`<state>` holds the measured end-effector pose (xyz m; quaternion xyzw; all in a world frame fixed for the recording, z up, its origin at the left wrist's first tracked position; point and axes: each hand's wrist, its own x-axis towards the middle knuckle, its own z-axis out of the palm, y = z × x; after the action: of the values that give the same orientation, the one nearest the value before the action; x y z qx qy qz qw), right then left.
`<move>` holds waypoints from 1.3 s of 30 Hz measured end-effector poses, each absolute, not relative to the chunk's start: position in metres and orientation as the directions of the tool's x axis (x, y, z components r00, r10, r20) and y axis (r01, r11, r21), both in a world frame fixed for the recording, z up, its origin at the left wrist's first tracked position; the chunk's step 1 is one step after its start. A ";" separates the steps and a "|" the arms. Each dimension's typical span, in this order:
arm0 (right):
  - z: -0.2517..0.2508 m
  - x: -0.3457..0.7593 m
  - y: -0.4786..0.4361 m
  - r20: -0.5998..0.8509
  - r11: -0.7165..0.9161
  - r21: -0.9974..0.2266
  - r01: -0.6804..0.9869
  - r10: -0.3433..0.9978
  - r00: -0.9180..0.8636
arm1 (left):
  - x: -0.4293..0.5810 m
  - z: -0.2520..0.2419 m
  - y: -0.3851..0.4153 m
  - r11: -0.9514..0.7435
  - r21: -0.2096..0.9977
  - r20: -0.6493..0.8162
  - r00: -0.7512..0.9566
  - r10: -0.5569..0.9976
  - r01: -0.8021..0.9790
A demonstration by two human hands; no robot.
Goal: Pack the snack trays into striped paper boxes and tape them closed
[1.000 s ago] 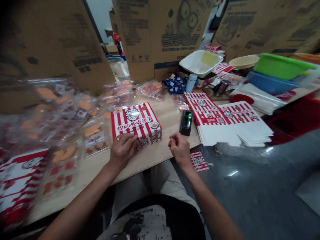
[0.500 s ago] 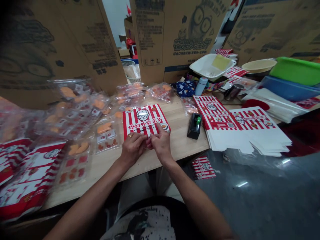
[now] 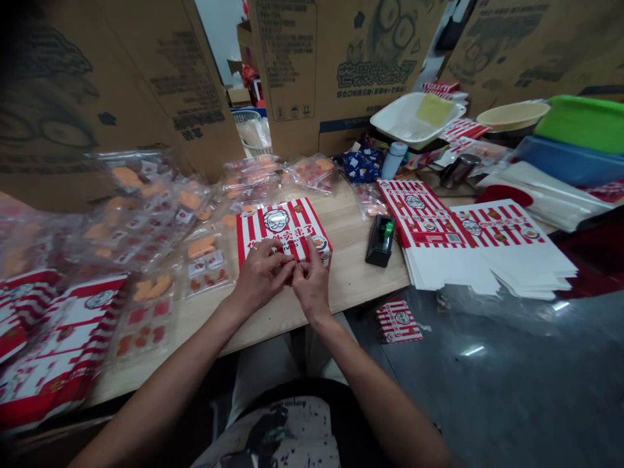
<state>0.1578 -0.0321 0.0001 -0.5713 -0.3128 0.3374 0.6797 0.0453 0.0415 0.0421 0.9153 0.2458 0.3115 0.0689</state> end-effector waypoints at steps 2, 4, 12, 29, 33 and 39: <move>-0.004 0.157 -0.031 0.063 0.137 -0.987 -0.082 0.806 0.589 | 0.050 0.041 0.043 -0.862 0.272 0.534 0.678 0.506 0.429; -0.007 0.156 -0.032 0.056 0.133 -0.987 -0.089 0.807 0.588 | 0.053 0.039 0.044 -0.864 0.230 0.526 0.690 0.498 0.448; 0.000 0.180 -0.076 0.014 0.029 -0.999 -0.016 0.807 0.590 | 0.050 0.029 0.038 -0.886 0.078 0.579 0.702 0.414 0.458; 0.009 0.261 0.024 -0.275 -0.195 -0.919 -0.343 0.940 0.203 | -0.014 0.013 0.041 -0.062 0.993 0.065 -0.033 0.997 0.104; 0.006 0.251 0.002 -0.240 -0.169 -0.897 -0.408 0.962 0.131 | -0.009 0.002 0.044 0.301 0.928 -0.253 0.219 0.942 -0.221; 0.008 0.245 -0.086 -0.124 0.041 -0.822 -0.568 0.960 0.250 | 0.005 0.020 -0.005 0.280 0.924 -0.168 0.378 0.910 -0.261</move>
<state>0.2447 -0.0858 0.0079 -0.4041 -0.2428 0.5621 0.6796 0.0048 -0.0047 0.0199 0.4345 0.3734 0.4140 0.7073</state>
